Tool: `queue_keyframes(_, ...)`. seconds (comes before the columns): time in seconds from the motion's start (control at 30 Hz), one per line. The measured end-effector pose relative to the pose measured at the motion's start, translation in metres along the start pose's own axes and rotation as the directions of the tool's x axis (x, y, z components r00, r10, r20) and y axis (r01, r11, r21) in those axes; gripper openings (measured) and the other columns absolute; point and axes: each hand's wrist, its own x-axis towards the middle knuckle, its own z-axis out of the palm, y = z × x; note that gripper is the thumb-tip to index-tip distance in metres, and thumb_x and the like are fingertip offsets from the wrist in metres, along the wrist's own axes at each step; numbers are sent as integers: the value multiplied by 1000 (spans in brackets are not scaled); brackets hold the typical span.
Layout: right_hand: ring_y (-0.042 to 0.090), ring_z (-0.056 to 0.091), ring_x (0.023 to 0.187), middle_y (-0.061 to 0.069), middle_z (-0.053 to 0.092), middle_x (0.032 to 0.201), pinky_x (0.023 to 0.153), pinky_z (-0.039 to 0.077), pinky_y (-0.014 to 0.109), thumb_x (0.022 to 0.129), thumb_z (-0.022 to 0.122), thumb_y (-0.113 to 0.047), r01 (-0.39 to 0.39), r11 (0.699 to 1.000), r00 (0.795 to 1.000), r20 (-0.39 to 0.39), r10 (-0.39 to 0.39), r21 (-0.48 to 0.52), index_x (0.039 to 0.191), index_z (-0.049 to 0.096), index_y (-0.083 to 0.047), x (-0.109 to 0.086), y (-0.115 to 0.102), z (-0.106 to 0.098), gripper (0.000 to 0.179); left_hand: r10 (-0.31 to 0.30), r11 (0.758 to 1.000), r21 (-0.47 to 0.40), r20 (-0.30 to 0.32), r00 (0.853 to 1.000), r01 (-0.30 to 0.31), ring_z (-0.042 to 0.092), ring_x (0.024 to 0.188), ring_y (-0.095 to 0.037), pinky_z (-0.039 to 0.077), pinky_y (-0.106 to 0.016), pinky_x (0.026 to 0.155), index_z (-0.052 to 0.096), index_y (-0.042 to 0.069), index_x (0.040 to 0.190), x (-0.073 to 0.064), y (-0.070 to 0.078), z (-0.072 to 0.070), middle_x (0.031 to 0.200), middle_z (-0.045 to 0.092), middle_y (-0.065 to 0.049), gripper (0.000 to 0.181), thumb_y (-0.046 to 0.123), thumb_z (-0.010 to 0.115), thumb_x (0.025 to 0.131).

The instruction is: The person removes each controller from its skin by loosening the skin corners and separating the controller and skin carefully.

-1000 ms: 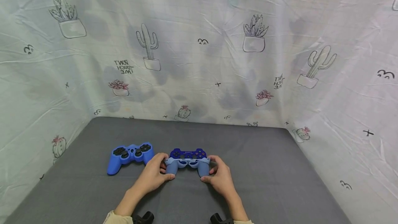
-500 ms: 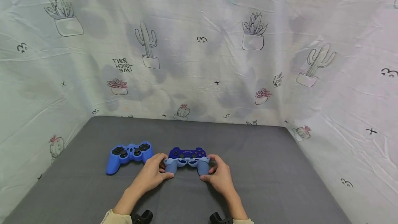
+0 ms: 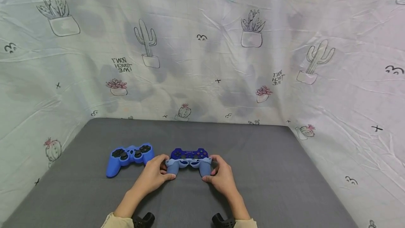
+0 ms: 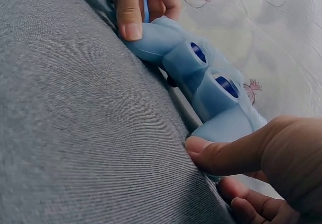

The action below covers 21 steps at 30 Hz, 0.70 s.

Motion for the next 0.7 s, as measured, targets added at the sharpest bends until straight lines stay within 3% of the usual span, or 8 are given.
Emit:
queue_keyframes(0.4, 16, 54, 59, 1, 56, 69, 57, 46, 30, 67, 91, -4, 52, 999, 999, -9, -52, 4, 127, 58, -14, -4, 0, 3, 69, 0, 999, -48, 9, 1000, 0, 58, 78, -12, 52, -27, 65, 60, 5, 108, 0, -2, -2, 92, 54, -4, 47, 14, 89, 73)
queue_keyframes(0.7, 17, 51, 57, 3, 54, 66, 52, 42, 28, 66, 91, -2, 46, 996, 998, -33, -44, 73, 120, 60, -15, -3, 2, 2, 64, 31, 997, -76, 44, 999, -27, 59, 79, -12, 51, -27, 65, 56, 6, 110, 0, -4, -2, 94, 53, -3, 45, 14, 86, 78)
